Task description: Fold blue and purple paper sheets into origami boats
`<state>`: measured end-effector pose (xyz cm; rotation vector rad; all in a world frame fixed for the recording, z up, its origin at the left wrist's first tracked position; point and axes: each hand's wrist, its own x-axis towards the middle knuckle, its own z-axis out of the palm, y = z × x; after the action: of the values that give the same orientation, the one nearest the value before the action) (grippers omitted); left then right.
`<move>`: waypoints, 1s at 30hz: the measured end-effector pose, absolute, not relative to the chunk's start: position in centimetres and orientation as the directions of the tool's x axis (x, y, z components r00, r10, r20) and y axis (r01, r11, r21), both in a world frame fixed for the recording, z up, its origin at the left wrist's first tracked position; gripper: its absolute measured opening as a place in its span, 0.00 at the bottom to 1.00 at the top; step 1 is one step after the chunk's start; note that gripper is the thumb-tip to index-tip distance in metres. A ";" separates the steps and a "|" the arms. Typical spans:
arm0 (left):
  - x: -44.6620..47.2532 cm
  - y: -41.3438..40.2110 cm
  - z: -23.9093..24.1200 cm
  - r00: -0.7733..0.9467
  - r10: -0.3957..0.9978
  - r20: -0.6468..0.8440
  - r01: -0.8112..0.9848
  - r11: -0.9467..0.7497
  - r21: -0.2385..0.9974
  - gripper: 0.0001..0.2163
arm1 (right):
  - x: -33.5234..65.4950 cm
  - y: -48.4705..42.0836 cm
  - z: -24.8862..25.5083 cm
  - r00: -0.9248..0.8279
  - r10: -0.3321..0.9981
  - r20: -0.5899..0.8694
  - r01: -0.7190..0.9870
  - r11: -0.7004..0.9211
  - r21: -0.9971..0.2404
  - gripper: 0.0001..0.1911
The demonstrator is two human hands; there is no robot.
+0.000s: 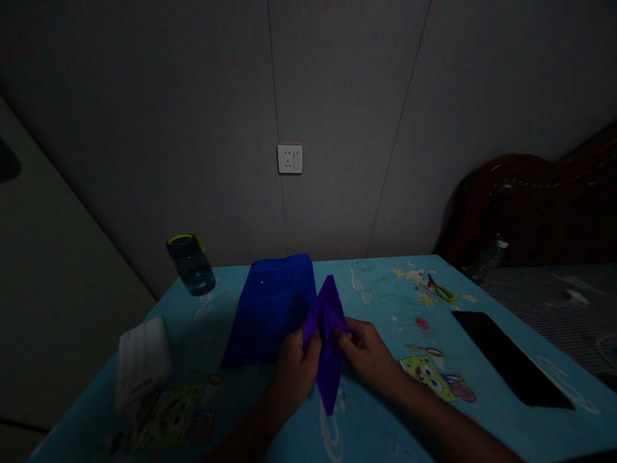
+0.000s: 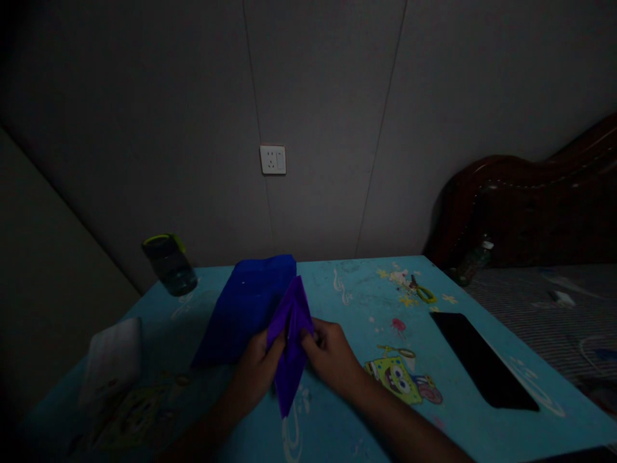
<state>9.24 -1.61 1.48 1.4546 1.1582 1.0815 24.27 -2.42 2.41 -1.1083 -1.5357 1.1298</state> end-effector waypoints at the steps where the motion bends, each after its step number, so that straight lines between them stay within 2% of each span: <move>1: 9.2 -1.6 1.5 0.154 0.985 0.072 0.143 -0.094 0.985 0.15 | 24.3 -2.4 2.4 -0.183 0.973 0.142 0.150 0.170 -0.974 0.17; 8: 9.5 -1.9 1.5 0.143 0.983 0.112 0.150 -0.134 0.980 0.14 | 24.4 -2.6 2.0 -0.144 0.962 0.232 0.205 0.258 -0.944 0.17; 15: 9.2 -2.0 1.7 0.165 0.985 0.054 0.144 -0.079 0.986 0.17 | 24.2 -2.7 2.4 -0.121 0.977 0.178 0.152 0.195 -0.969 0.19; 20: 9.2 -2.3 1.8 0.162 0.985 0.062 0.044 -0.070 0.997 0.20 | 24.3 -2.5 2.4 -0.097 0.987 0.131 0.122 0.142 -0.982 0.24; 25: 9.4 -2.1 1.2 0.113 0.994 -0.009 -0.053 0.015 0.998 0.20 | 24.5 -2.4 2.1 -0.054 0.993 0.102 0.179 0.110 -0.978 0.30; 28: 9.3 -1.6 0.7 0.043 0.998 -0.054 -0.140 0.059 0.988 0.20 | 24.8 -2.6 2.0 -0.004 0.981 0.192 0.303 0.184 -0.935 0.31; 30: 9.0 -1.3 0.6 -0.046 0.996 -0.077 -0.176 0.068 0.982 0.20 | 25.1 -2.9 2.0 -0.049 0.949 0.311 0.395 0.305 -0.867 0.30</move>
<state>8.95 -1.29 0.56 1.0017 1.1504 1.2714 25.13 -2.89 1.97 -1.2497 -1.6215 0.7313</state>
